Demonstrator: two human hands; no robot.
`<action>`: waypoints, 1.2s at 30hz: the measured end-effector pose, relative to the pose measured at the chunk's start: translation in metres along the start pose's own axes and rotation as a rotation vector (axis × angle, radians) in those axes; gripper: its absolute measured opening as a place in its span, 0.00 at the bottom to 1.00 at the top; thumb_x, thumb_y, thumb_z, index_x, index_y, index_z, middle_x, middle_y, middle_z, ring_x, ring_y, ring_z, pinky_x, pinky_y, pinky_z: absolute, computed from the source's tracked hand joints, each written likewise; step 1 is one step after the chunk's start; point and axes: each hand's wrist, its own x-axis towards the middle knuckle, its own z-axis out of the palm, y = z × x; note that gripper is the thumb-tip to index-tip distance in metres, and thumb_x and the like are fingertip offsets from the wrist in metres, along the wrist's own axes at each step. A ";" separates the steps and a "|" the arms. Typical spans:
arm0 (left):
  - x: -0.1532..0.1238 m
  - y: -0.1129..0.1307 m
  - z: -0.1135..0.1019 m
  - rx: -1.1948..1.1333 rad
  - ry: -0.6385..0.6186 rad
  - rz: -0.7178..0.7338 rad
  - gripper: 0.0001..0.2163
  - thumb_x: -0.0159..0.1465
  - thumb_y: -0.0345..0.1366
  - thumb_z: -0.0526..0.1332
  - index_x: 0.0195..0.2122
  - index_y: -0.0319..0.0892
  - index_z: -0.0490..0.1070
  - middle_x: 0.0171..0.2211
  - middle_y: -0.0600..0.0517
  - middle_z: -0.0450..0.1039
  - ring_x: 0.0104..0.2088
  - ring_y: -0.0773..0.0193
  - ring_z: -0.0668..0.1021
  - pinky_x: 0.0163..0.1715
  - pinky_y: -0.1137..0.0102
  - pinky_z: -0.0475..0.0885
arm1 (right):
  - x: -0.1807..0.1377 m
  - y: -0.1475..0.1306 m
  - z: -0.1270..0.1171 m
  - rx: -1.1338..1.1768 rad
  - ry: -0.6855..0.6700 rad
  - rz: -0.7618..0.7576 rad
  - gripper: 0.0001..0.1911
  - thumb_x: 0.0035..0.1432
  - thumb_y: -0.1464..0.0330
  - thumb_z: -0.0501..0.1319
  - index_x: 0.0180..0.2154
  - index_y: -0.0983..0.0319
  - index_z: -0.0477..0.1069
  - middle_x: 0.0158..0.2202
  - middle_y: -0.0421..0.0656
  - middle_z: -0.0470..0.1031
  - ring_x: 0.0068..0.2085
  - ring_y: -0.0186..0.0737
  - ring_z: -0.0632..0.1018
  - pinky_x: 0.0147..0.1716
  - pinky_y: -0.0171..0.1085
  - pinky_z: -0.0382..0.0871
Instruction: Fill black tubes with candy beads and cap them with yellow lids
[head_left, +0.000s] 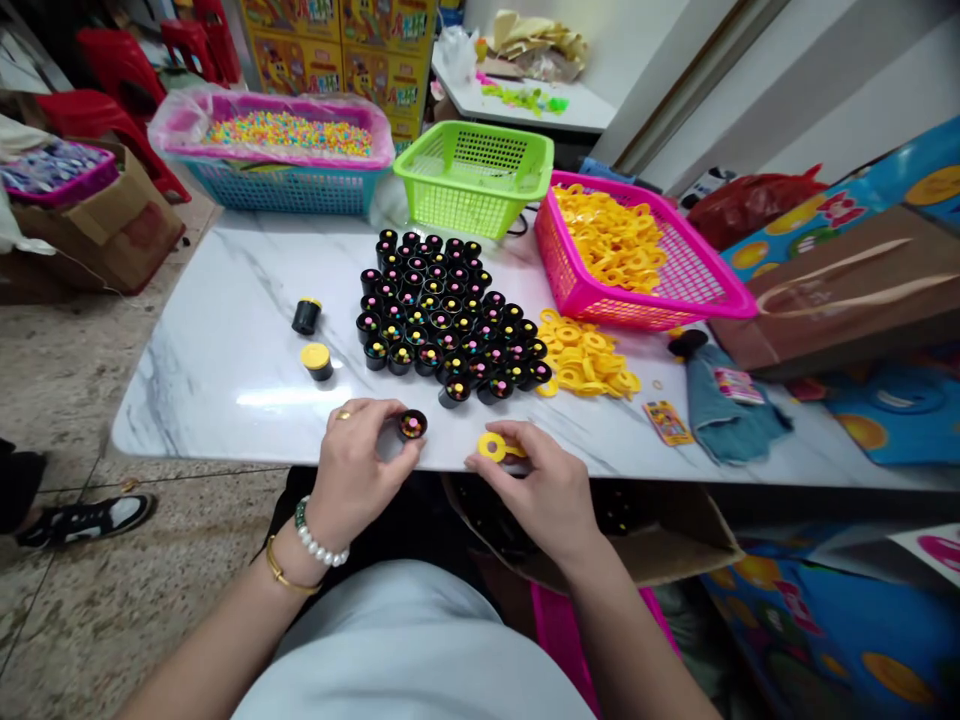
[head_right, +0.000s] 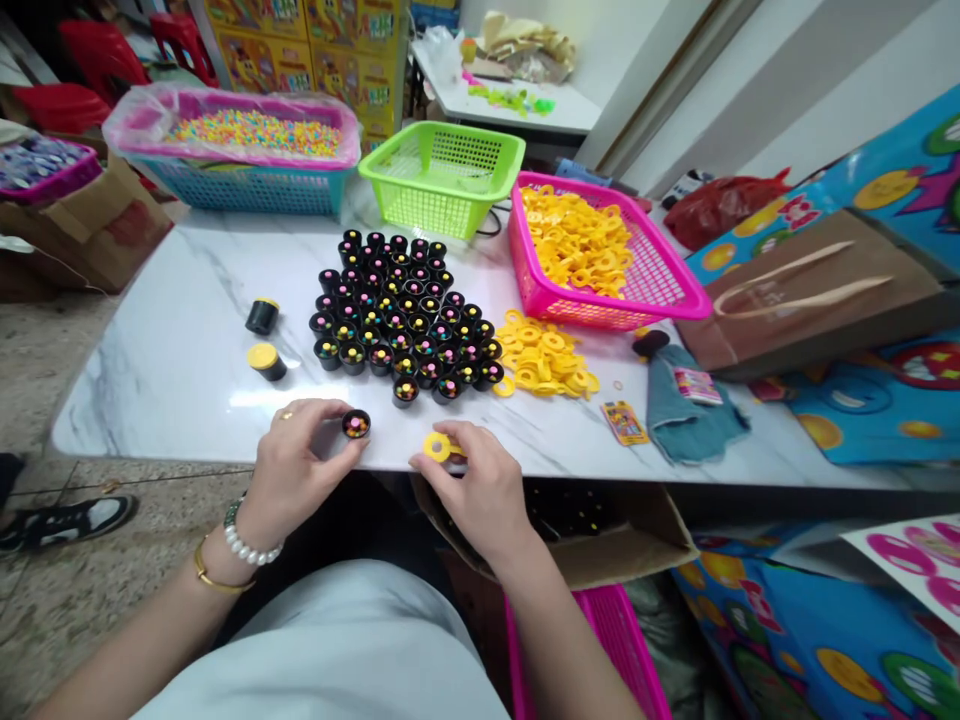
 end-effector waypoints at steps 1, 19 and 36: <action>-0.001 -0.001 0.000 0.009 -0.001 0.007 0.09 0.60 0.33 0.65 0.42 0.41 0.72 0.36 0.49 0.78 0.40 0.57 0.77 0.46 0.60 0.68 | 0.001 -0.007 0.004 0.049 0.008 0.019 0.13 0.54 0.62 0.69 0.40 0.59 0.73 0.35 0.41 0.78 0.32 0.38 0.78 0.35 0.37 0.75; -0.006 -0.014 0.000 0.017 -0.131 0.069 0.11 0.68 0.40 0.58 0.44 0.41 0.76 0.30 0.49 0.75 0.34 0.58 0.73 0.39 0.63 0.65 | 0.031 -0.059 0.033 0.129 -0.119 -0.012 0.10 0.52 0.65 0.70 0.38 0.58 0.77 0.33 0.40 0.70 0.25 0.32 0.69 0.26 0.35 0.70; 0.032 -0.002 -0.022 -0.440 -0.532 -0.465 0.14 0.66 0.40 0.55 0.27 0.40 0.73 0.12 0.59 0.64 0.13 0.71 0.69 0.16 0.77 0.60 | 0.028 -0.057 0.038 0.153 -0.133 -0.006 0.07 0.56 0.64 0.67 0.36 0.59 0.73 0.33 0.40 0.73 0.31 0.35 0.74 0.30 0.34 0.72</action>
